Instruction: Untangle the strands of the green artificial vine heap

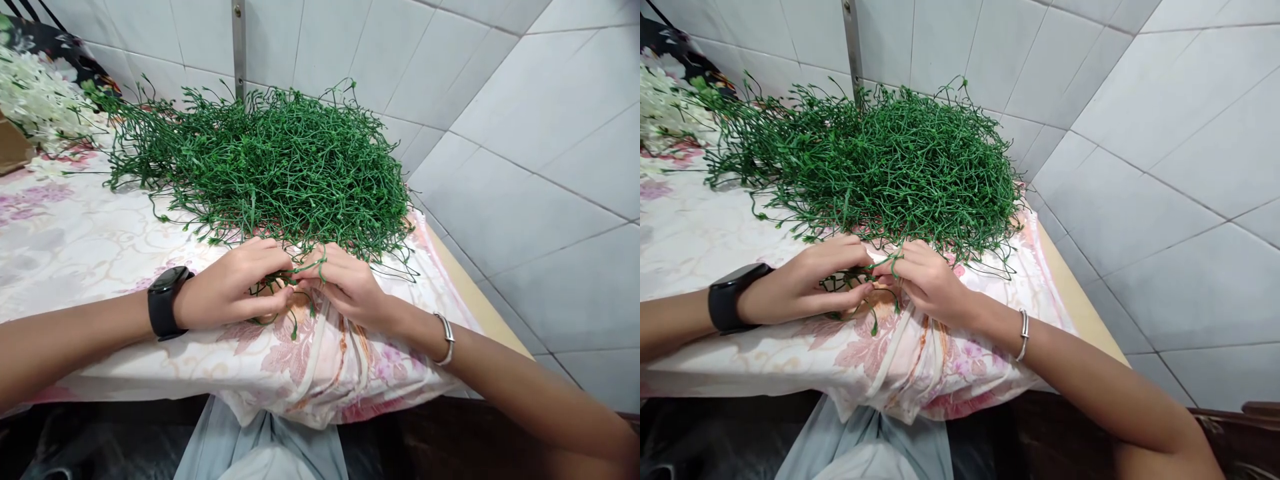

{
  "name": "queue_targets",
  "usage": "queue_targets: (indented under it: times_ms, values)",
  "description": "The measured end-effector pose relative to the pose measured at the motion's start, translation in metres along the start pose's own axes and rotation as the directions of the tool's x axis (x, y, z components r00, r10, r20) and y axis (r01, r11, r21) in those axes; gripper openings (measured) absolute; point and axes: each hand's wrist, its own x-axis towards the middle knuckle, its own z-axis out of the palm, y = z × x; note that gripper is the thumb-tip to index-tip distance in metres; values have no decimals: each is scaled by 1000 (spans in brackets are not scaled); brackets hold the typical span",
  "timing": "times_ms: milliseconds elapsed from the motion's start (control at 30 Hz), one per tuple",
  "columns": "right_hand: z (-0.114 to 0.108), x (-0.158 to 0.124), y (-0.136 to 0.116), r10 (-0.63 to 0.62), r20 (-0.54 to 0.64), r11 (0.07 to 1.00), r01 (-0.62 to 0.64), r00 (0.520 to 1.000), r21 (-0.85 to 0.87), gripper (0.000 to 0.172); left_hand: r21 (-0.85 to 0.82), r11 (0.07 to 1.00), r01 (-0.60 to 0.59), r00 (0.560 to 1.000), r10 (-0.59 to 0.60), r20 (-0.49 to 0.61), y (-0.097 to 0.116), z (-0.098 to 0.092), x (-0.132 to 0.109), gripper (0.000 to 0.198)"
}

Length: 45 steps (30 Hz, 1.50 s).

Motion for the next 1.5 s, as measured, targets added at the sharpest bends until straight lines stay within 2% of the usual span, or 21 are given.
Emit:
queue_targets:
  times_ms: [167,300,467,600,767,867,1100,1333,1500]
  values:
    - [3,-3,0,-80,17,993,81,997,-91,21,2,996,-85,995,85,60,-3,-1,2,15]
    - [4,-4,-1,-104,59,994,106,993,-35,19,46,985,-165,984,161,75,-6,2,1,14]
    - [0,-1,0,0,54,986,-9,999,168,19,143,959,-246,965,255,-54,-9,8,-2,18]
    - [-1,-1,3,57,-9,961,-53,998,271,21,169,953,-251,957,270,-102,-9,11,-1,17]
    - [-1,-3,4,88,-65,969,-70,994,236,21,273,931,-242,937,297,-183,-5,15,1,20]
    - [-1,-3,2,92,-87,971,-70,992,229,19,313,919,-241,930,311,-197,-4,17,0,20]
    - [-2,-2,1,137,-74,953,-111,988,280,19,286,926,-248,930,310,-199,-5,16,-2,17]
    - [-2,-2,1,159,-38,931,-137,987,338,18,328,914,-239,918,323,-232,-4,16,-1,17]
    - [-2,-3,4,161,-43,928,-137,986,346,20,307,928,-211,932,285,-224,-3,17,-3,13]
